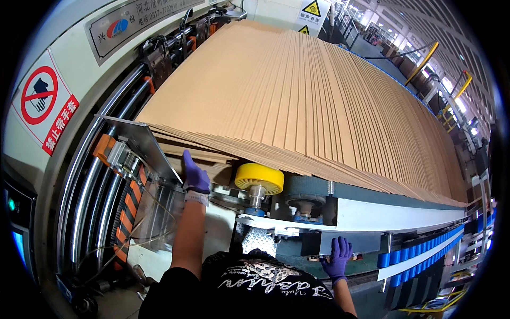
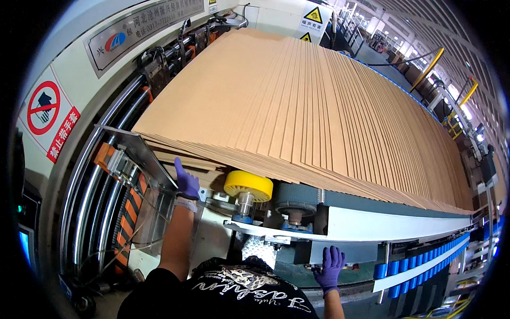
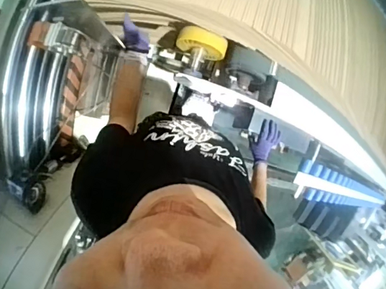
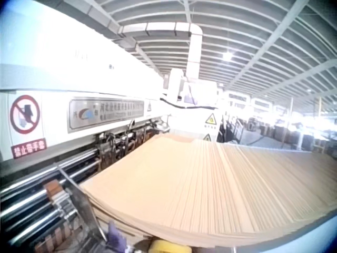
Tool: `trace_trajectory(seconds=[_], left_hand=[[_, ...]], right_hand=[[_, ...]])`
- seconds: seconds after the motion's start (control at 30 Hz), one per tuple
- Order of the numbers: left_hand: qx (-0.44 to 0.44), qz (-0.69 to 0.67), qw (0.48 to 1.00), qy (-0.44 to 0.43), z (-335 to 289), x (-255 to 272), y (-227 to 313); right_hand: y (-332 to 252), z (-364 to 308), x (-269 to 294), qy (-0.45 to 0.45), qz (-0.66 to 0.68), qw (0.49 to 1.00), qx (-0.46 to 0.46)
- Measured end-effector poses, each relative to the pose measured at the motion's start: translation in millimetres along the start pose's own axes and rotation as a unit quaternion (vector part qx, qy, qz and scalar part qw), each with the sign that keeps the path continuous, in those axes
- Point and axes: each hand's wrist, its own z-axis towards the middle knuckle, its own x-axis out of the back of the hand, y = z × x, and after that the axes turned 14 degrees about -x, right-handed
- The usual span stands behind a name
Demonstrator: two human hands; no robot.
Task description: The person operates a cardboard processing machine, feeding sheets into a conveyor belt and adjusting a yellow roller to guide the material. They use both hands to align the cardboard and ensure it moves smoothly through the machinery.
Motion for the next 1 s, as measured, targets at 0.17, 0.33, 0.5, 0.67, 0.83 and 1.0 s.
trace_trajectory(seconds=[0.17,0.33,0.5,0.67,0.83,1.0], left_hand=[[0.111,-0.017,0.991,0.068,-32,50,-60],[0.129,0.038,0.991,0.005,-77,43,-82],[0.157,0.040,0.986,-0.040,-82,63,-90],[0.152,0.117,0.974,-0.118,-113,53,-82],[0.066,0.177,0.970,-0.153,-144,36,-63],[-0.040,0.164,0.967,-0.189,-150,17,-48]], right_hand=[[-3,7,4,-0.014,-0.005,1.000,0.018],[2,2,3,-0.019,0.006,1.000,0.011],[-2,6,5,-0.020,0.003,1.000,0.011],[-2,6,3,-0.016,0.003,1.000,0.006],[-5,5,5,-0.004,0.017,1.000,0.010],[-7,5,6,-0.011,0.016,1.000,-0.003]])
